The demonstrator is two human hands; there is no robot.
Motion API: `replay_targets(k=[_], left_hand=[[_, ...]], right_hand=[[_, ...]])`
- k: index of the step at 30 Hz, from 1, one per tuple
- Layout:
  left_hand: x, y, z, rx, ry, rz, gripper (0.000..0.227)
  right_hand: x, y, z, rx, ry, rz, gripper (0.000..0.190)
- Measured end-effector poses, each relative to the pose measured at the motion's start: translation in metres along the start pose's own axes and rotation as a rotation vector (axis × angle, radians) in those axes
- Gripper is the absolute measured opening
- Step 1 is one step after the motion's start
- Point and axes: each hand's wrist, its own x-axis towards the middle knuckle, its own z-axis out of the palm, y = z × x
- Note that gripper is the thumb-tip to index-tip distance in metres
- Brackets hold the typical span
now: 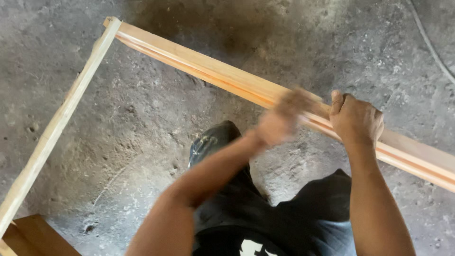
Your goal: The person kneels on a concrete floor and sands a rectangular wooden frame using a sanding block. They move along the frame, sanding each side and corner, then place the frame on a workbench to continue sanding.
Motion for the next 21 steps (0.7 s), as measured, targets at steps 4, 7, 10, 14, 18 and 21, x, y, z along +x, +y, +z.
replay_targets(k=[4,7,10,14,18,21], left_hand=[[0.022,0.019,-0.033,0.706,-0.086,0.284,0.061],[-0.008,-0.014,-0.201,0.498,-0.060,-0.076,0.024],[-0.019,-0.020,-0.307,0.759,0.190,-0.226,0.020],[-0.025,-0.018,-0.236,0.945,0.395,-0.275,0.033],[-0.024,-0.006,-0.169,1.093,0.157,0.001,0.034],[-0.062,-0.054,-0.306,0.878,0.082,-0.064,0.036]], right_hand=[[0.009,0.009,0.011,-0.030,0.080,-0.058,0.065],[0.005,0.014,0.018,-0.054,0.092,-0.080,0.063],[0.013,-0.012,0.008,-0.180,0.058,-0.351,0.065],[0.013,-0.071,0.016,-0.325,-0.078,-0.585,0.074],[0.029,-0.111,0.009,-0.316,-0.202,-0.534,0.058],[0.023,-0.114,0.008,-0.340,-0.220,-0.521,0.063]])
